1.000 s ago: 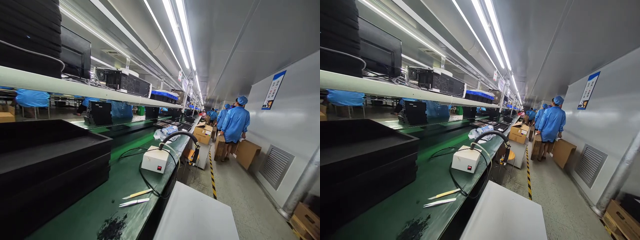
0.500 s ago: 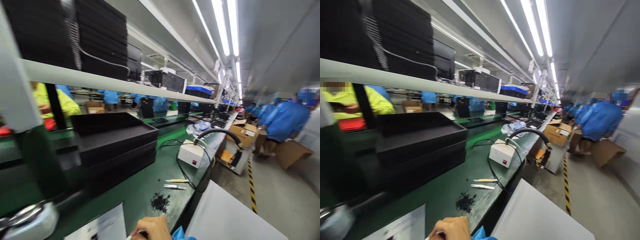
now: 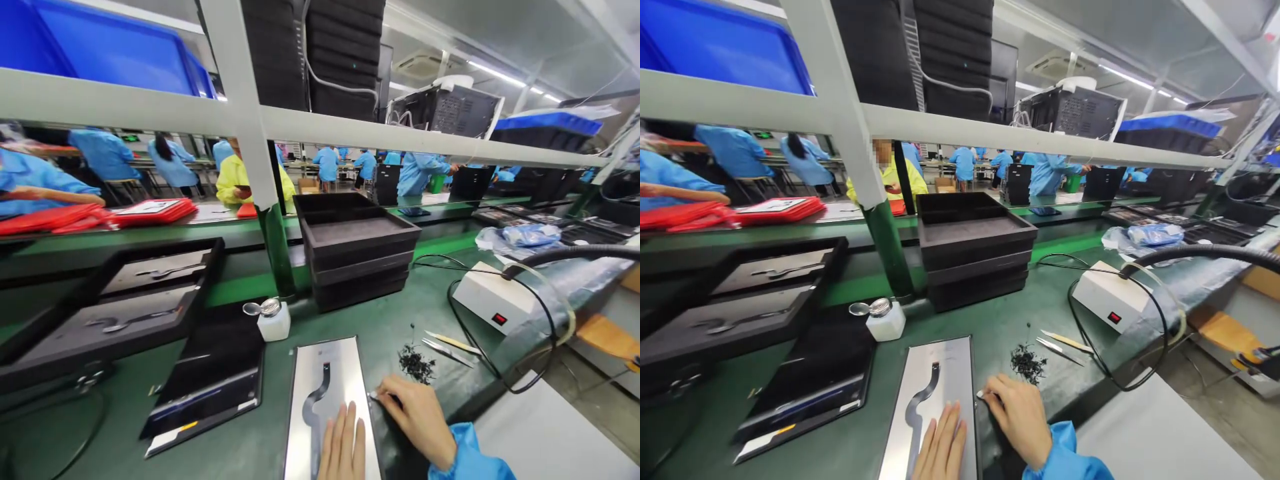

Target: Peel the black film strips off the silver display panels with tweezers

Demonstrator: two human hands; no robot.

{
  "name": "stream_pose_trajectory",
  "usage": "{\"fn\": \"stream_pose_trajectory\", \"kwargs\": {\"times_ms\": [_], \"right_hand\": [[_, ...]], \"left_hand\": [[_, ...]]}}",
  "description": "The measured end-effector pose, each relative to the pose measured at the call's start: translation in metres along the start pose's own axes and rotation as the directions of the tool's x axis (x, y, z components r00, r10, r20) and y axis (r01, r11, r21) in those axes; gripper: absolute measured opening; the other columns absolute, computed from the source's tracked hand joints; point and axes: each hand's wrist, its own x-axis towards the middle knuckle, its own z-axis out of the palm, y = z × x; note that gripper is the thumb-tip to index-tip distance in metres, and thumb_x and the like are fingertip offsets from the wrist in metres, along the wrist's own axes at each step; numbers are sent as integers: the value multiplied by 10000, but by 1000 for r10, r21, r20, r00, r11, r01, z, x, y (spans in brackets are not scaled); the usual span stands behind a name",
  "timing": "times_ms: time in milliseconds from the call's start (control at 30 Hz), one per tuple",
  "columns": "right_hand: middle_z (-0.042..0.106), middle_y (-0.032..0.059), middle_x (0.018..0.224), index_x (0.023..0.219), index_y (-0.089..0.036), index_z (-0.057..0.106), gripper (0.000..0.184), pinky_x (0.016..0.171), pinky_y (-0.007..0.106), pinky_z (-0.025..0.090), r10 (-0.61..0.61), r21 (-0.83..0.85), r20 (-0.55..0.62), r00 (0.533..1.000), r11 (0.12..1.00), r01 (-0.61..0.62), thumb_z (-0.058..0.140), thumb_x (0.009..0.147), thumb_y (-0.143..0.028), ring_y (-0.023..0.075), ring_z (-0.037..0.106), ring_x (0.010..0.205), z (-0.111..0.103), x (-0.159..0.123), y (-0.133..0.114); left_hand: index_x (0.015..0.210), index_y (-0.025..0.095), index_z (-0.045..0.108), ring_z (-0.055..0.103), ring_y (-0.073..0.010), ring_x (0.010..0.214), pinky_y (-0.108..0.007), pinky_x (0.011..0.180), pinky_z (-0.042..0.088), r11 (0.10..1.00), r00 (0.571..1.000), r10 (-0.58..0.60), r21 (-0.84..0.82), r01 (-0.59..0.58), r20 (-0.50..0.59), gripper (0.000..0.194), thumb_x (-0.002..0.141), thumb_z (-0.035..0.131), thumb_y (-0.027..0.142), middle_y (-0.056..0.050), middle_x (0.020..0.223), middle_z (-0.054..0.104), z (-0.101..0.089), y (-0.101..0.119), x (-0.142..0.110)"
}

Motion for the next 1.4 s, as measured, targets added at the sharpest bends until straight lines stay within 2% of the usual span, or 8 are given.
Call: {"fn": "stream_pose_trajectory", "kwargs": {"times_ms": [100,233,300,400,667,833,1067,1400], "right_hand": [[744,-36,825,869,-265,649,195,603,219,391,-41,-96,3,999,995,41,516,986,-182,147,725,731,-3,-1,0],[729,-40,785,870,-274,648,220,577,229,372,-82,-141,9,997,987,82,496,985,-163,143,721,706,-4,0,0],[738,-42,808,919,-289,661,216,578,232,374,-89,-139,17,996,986,91,493,992,-174,143,730,723,-4,1,1],[740,-45,829,971,-306,670,211,566,242,371,-87,-159,26,996,983,90,495,1003,-193,147,734,717,-4,4,1],[712,-29,775,877,-256,650,172,531,276,324,-91,-338,72,993,935,110,541,993,-189,167,722,678,-5,6,-6],[691,-15,771,874,-247,645,194,512,302,290,-127,-464,50,991,876,135,562,934,-82,174,702,662,-1,5,-11],[663,-27,727,850,-248,629,231,505,299,285,-204,-423,5,979,887,187,508,963,-88,151,676,623,-2,3,-5],[657,-42,720,850,-251,619,206,510,291,297,-280,-429,-44,959,872,235,583,907,-56,144,648,601,-2,3,-1]], "left_hand": [[1260,95,587,624,-333,1229,-430,1051,481,999,999,-26,-35,27,26,400,860,567,90,-199,1319,646,-2,4,4],[1487,64,385,580,-320,1285,-399,1080,461,996,997,-44,-71,49,71,648,879,576,179,-192,1387,597,-2,7,9],[1523,60,330,578,-312,1290,-394,1077,465,996,996,-31,-85,38,83,676,890,548,162,-186,1393,594,-2,6,9],[1509,78,376,561,-306,1308,-400,1080,465,993,997,-21,-117,29,73,610,919,520,141,-171,1392,599,-3,5,7],[1464,78,444,541,-308,1327,-403,1082,470,991,994,-14,-132,27,104,529,948,520,162,-166,1408,587,-11,4,9],[1476,65,427,530,-312,1336,-416,1093,463,989,995,-3,-150,18,97,517,967,462,147,-166,1421,575,-14,3,11],[1530,58,327,519,-284,1349,-386,1124,426,986,996,-35,-161,49,87,583,969,454,153,-158,1430,569,-17,3,13],[1411,62,495,507,-276,1361,-387,1119,436,989,996,-42,-139,53,77,493,932,385,19,-145,1439,562,-20,3,14]]}}
